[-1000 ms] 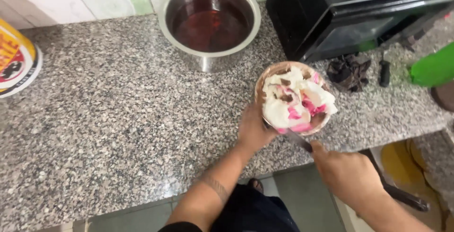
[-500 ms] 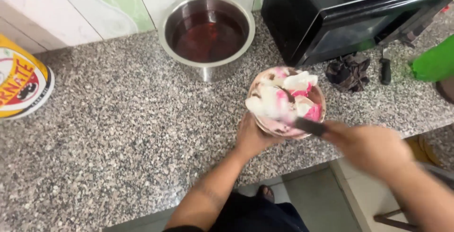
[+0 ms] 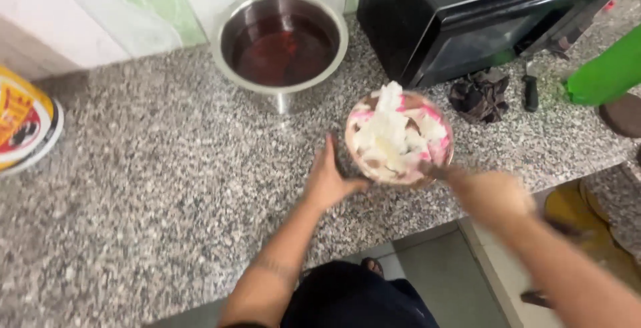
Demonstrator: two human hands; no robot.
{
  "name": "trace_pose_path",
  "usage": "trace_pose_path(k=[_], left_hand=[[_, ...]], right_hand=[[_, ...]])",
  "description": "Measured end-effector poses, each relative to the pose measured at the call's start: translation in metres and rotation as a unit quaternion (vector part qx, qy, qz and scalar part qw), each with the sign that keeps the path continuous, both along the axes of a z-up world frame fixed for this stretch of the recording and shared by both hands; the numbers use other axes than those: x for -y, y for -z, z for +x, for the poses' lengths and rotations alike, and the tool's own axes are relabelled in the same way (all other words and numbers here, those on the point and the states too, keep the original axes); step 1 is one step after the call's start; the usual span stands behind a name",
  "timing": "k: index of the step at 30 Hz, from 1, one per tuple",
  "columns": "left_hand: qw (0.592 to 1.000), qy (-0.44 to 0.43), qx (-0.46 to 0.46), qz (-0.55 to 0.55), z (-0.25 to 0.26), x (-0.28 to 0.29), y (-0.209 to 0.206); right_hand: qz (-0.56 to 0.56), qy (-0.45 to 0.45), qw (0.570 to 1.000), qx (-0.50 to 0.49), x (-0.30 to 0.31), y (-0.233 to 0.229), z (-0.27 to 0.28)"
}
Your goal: The person mixes white and pink cream in a metal bowl using a spatula, repeatedly folding and stirring the mixture until it becomes a uniform pink frosting. Chocolate cake layers and a bowl of dark filling sit on the counter nearby.
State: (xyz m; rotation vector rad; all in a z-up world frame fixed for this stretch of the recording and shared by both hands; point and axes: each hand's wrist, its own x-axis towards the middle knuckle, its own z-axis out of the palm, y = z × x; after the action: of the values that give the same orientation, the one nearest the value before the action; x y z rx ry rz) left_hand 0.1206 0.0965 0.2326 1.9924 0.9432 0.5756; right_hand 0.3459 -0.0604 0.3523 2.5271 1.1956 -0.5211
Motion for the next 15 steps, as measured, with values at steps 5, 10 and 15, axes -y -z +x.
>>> trace_pose_path(k=[5, 10, 15], left_hand=[[0.998, -0.014, -0.022, 0.058, 0.006, 0.004, 0.008], [1.0, -0.008, 0.006, 0.015, 0.0, -0.007, 0.002], [0.994, 0.003, 0.003, 0.113, 0.001, 0.008, 0.019]], right_hand=[[0.092, -0.356, 0.925, 0.095, -0.001, -0.007, -0.015], [-0.116, -0.124, 0.983, 0.065, -0.004, 0.02, 0.016], [-0.093, -0.228, 0.967, 0.063, -0.009, -0.052, -0.029]])
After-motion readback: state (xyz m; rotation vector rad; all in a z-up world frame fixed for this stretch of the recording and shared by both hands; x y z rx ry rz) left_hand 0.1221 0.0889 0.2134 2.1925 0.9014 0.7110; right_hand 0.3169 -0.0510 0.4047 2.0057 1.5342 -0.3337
